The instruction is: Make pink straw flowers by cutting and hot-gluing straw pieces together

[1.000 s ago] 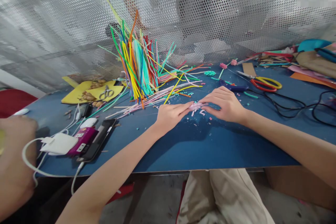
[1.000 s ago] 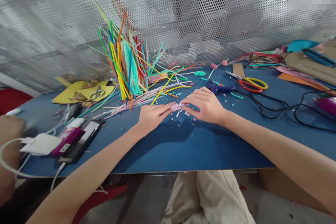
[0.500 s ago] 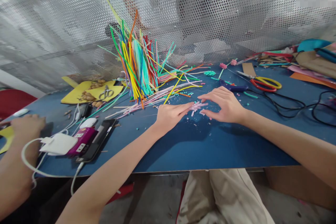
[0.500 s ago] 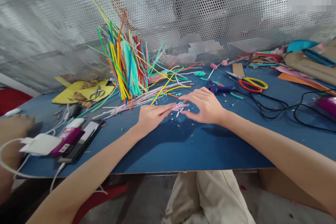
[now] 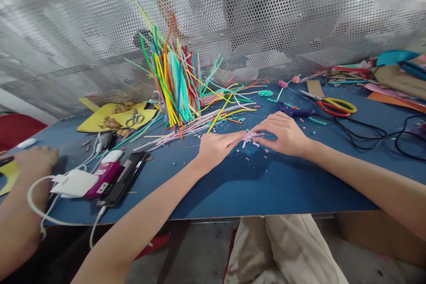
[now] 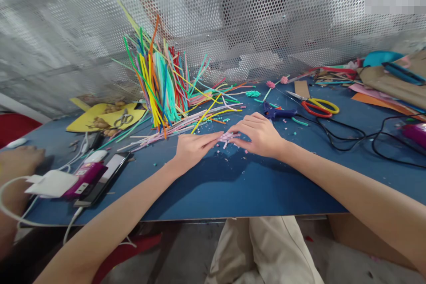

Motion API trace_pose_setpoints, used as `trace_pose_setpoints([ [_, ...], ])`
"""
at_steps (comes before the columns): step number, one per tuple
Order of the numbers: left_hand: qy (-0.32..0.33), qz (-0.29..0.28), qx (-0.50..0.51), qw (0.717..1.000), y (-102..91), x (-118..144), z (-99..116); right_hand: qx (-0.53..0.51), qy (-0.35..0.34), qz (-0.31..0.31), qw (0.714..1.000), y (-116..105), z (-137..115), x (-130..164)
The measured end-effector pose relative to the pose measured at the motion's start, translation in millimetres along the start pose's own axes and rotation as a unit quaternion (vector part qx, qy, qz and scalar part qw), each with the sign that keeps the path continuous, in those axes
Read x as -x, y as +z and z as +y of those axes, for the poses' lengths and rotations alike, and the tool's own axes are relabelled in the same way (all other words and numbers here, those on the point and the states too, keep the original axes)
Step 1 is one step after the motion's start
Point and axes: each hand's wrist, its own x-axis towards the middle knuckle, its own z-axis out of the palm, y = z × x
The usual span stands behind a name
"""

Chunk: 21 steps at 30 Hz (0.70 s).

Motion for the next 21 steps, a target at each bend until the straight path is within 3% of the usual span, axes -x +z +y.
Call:
trace_pose_setpoints([
  [21,-0.052,-0.046,-0.001,0.998,4.1,-1.9,-2.7,0.01,0.027,0.014,0.999,0.6,4.7,1.9],
])
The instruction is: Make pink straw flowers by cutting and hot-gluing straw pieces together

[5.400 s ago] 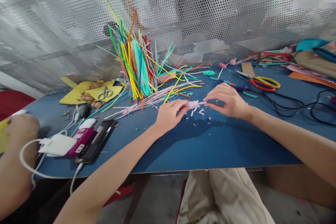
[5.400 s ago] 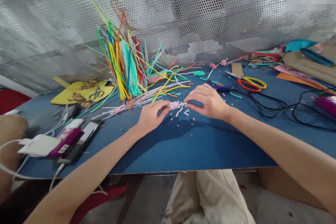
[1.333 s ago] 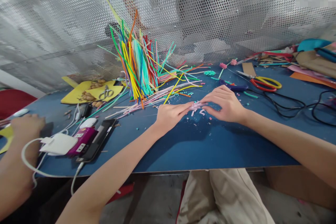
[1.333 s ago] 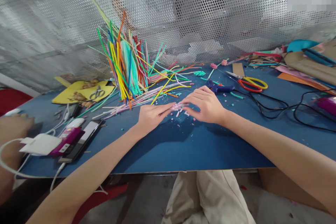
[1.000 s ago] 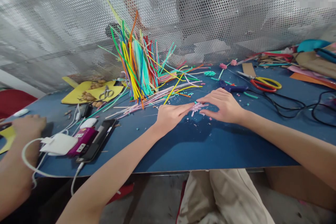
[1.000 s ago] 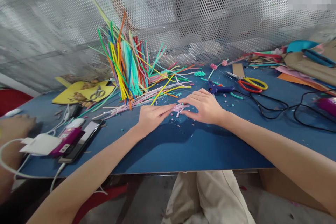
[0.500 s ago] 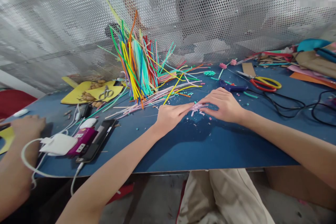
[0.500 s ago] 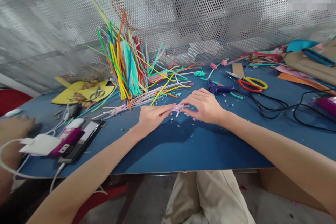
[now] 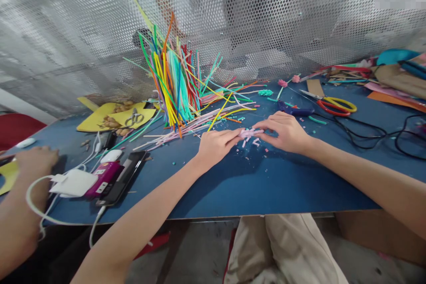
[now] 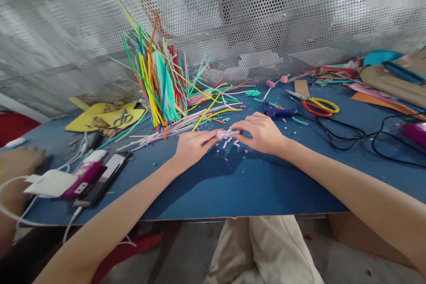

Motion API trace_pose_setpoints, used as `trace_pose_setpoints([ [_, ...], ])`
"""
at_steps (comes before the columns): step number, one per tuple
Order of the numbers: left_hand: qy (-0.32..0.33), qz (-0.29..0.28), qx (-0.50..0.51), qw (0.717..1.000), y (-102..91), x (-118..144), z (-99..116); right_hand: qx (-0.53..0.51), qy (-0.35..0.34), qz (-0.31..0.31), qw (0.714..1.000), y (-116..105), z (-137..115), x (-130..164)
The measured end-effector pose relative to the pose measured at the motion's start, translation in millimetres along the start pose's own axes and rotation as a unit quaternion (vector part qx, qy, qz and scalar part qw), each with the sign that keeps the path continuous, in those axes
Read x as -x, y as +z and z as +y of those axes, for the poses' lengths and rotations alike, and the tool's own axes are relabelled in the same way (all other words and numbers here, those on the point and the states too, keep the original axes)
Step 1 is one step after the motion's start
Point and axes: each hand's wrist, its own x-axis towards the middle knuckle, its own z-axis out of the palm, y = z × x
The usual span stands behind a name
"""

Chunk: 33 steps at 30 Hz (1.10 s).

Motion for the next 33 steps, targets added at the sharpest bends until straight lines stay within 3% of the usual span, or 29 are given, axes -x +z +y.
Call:
trace_pose_setpoints([
  [5,-0.033,-0.03,0.004,0.999,0.2,0,-1,-0.004,0.01,-0.013,1.0,-1,5,2],
  [10,-0.026,-0.075,-0.009,0.997,-2.6,-1,-3,-0.001,0.015,-0.06,0.998,0,11,4],
  [16,-0.003,-0.069,-0.024,0.997,-5.7,-6,-12,-0.003,0.023,-0.094,0.995,1,14,5],
  [22,-0.027,-0.044,-0.021,0.998,-7.0,-8,-32,0.019,0.047,-0.121,0.991,2,16,6],
  [33,-0.088,-0.063,-0.061,0.992,-15.9,-5,-81,0.073,0.063,-0.118,0.988,1,35,13],
])
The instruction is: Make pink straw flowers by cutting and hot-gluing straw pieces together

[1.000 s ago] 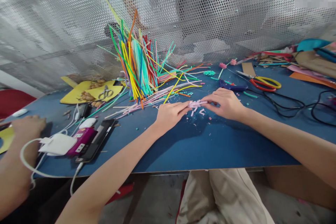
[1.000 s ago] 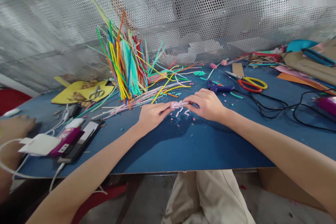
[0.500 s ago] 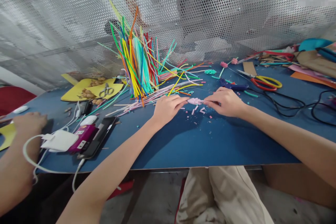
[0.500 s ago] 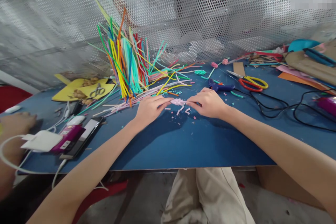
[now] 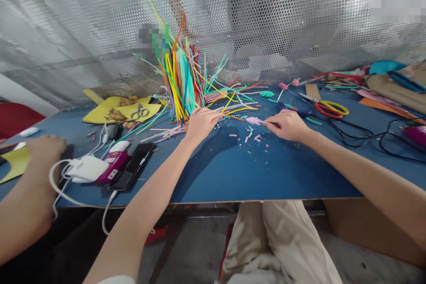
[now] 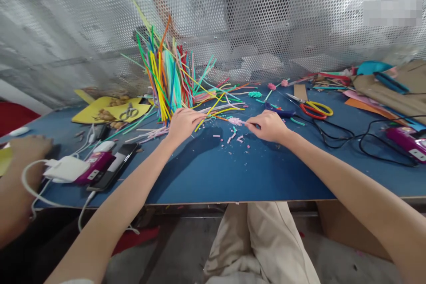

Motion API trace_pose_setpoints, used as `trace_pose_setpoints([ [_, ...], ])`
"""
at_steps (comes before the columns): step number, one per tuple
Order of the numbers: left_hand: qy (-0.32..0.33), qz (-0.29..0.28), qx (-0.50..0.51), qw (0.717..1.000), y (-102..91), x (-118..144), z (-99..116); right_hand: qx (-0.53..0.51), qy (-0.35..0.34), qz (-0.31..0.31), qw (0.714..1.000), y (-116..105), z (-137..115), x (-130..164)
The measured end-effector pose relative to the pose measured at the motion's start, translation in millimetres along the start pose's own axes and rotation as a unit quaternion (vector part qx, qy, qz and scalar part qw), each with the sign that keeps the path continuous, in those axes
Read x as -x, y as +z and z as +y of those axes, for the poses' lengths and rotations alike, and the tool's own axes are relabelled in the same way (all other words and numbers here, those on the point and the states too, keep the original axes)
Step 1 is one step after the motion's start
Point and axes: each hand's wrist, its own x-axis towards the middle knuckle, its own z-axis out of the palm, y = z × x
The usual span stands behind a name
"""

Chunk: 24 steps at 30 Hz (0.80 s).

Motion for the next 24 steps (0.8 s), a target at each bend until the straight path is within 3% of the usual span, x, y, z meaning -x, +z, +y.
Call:
trace_pose_setpoints([
  [7,-0.055,0.043,-0.015,0.997,-3.9,2,-43,-0.01,-0.01,0.014,1.0,1,15,0],
  [12,-0.063,0.12,-0.011,0.991,1.3,3,-51,-0.019,-0.014,0.019,1.0,0,21,0],
  [16,-0.019,0.127,-0.013,0.992,5.1,2,-33,-0.035,-0.006,0.017,0.999,-3,25,1],
  [20,0.015,0.07,0.01,0.997,7.5,0,0,-0.052,0.024,0.003,0.998,-9,24,1],
  [24,0.053,0.031,0.027,0.998,8.6,-1,30,-0.087,-0.008,-0.008,0.996,-12,14,0],
])
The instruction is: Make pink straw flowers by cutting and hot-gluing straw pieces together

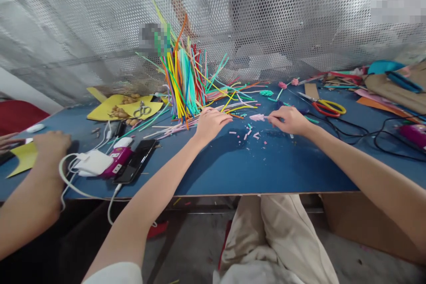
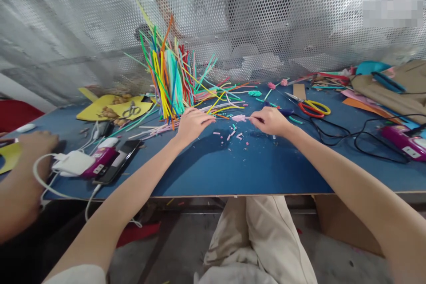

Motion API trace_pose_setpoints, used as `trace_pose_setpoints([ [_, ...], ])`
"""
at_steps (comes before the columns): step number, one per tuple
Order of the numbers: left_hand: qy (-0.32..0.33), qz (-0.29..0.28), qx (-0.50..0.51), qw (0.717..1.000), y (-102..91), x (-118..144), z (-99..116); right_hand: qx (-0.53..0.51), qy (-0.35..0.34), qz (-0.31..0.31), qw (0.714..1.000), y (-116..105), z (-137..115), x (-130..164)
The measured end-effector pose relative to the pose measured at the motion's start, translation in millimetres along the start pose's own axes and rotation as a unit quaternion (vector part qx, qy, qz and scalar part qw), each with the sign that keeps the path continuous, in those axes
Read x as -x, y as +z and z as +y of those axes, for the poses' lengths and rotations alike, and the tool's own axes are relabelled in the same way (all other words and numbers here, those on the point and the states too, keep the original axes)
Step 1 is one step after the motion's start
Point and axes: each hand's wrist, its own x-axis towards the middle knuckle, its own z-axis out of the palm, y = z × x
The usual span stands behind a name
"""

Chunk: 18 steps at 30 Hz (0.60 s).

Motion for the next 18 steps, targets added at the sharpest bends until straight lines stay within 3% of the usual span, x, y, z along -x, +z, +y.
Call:
trace_pose_setpoints([
  [5,0.045,0.011,0.021,0.999,-2.8,0,26,-0.009,-0.062,-0.026,0.998,6,-20,-4],
  [10,0.088,0.038,0.048,0.994,-8.7,7,34,-0.008,-0.113,-0.052,0.992,8,-41,-3],
  [18,0.071,0.049,0.068,0.994,-11.4,13,40,-0.044,-0.09,-0.055,0.993,8,-35,0],
])
